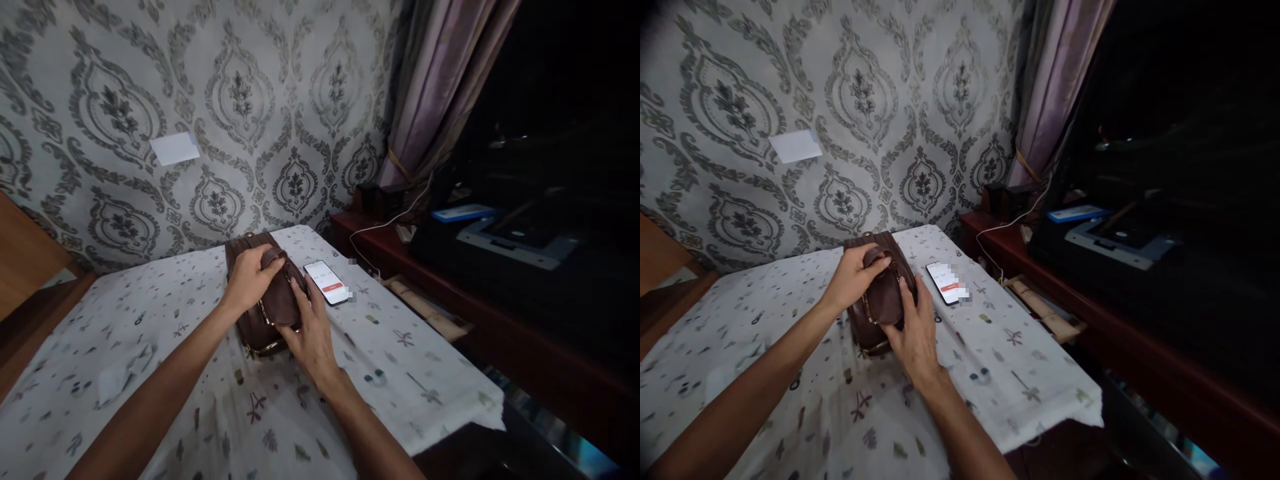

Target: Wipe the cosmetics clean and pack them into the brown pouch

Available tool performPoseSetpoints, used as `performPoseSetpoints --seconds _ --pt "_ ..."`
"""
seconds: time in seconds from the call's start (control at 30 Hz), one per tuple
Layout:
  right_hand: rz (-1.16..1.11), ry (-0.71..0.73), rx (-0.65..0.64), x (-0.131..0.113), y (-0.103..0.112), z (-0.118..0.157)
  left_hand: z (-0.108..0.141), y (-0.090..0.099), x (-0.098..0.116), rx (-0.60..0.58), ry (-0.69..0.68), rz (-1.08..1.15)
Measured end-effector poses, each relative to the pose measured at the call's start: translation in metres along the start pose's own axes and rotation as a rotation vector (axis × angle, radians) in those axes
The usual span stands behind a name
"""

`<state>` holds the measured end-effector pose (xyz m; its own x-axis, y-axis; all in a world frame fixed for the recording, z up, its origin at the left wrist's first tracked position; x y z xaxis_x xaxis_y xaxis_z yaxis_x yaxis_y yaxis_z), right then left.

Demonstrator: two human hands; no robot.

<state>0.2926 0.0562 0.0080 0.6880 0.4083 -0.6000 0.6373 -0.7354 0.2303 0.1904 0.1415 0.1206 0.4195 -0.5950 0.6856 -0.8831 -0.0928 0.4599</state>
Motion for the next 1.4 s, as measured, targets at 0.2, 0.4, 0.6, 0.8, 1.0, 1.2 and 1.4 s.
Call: performPoseSetpoints --seconds 0.2,0.4,0.6,0.8,1.0,1.2,1.4 --pt "0.002 -0.005 -0.011 0.0 -0.001 0.0 0.008 -0.001 0.005 -0.049 0.001 0.051" --pt "-0.139 -0.089 -0.118 0.007 0.008 -0.01 0.002 0.005 0.003 -0.032 0.04 0.095" --pt "-0.368 -0.252 -0.169 0.014 0.015 -0.019 0.002 0.018 0.008 -0.032 0.075 0.14" --pt "-0.241 -0.179 -0.078 0.013 0.006 -0.015 0.012 0.02 0.013 -0.08 0.108 0.134" --pt "-0.124 -0.102 0.003 0.013 0.004 -0.012 0.019 0.021 0.012 -0.092 0.07 0.124" --pt "-0.175 -0.117 -0.024 0.018 0.005 -0.014 0.036 0.027 0.01 -0.153 -0.202 -0.217" --pt "-0.269 -0.253 -0.028 0.02 0.005 -0.015 0.041 0.029 0.003 -0.242 -0.22 -0.213"
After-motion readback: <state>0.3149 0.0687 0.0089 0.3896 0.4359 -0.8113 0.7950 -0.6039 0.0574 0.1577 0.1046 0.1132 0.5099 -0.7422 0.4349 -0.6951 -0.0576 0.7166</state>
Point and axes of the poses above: each hand's wrist, its own z-axis away from the middle knuckle, its own y-axis out of the back of the hand, x = y × z, the point moved 5 cm from there along -z, towards the middle knuckle, and after that the axes turned 13 degrees about x, right-handed, at the moved point
